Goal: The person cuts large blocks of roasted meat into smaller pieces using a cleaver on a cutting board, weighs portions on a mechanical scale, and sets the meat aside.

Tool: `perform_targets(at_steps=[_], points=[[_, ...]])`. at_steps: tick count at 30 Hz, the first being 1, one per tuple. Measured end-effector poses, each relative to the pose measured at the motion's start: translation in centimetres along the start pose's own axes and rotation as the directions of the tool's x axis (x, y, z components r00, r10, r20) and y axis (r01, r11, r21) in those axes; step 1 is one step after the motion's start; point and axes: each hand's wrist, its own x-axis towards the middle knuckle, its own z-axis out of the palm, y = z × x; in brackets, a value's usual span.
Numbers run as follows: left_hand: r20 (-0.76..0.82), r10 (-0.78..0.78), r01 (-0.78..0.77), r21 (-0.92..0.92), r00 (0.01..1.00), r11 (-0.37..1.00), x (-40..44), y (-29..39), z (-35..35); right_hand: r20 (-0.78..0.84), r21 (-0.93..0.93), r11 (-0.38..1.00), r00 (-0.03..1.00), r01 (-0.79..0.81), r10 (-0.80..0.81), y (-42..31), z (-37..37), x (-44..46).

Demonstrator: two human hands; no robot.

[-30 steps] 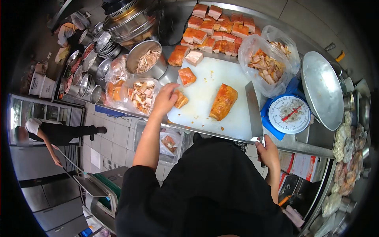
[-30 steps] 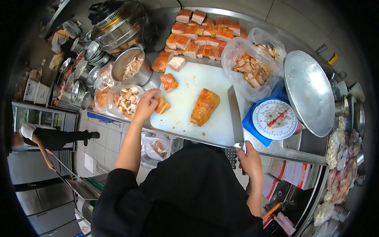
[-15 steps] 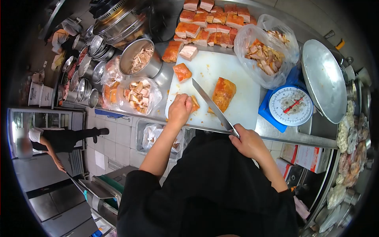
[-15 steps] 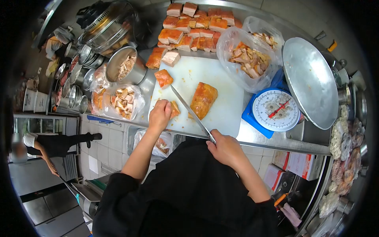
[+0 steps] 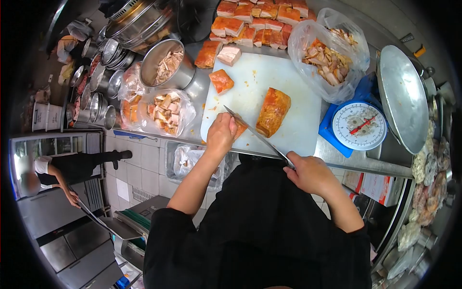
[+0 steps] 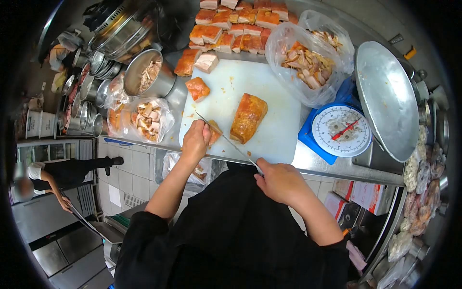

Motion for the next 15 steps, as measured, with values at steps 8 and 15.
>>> perform_targets(at_steps=[8,15], points=[[0.000,0.036,-0.036,0.012,0.999,0.999,0.6,-0.1,0.0,0.028,0.102,0.994,0.998,0.047,-0.050,-0.4,0.9,3.8],[0.015,-0.009,0.008,0.046,1.000,0.999,0.8,0.4,-0.1,-0.064,0.172,0.983,0.997,0.063,-0.053,-0.8,4.7,11.0]])
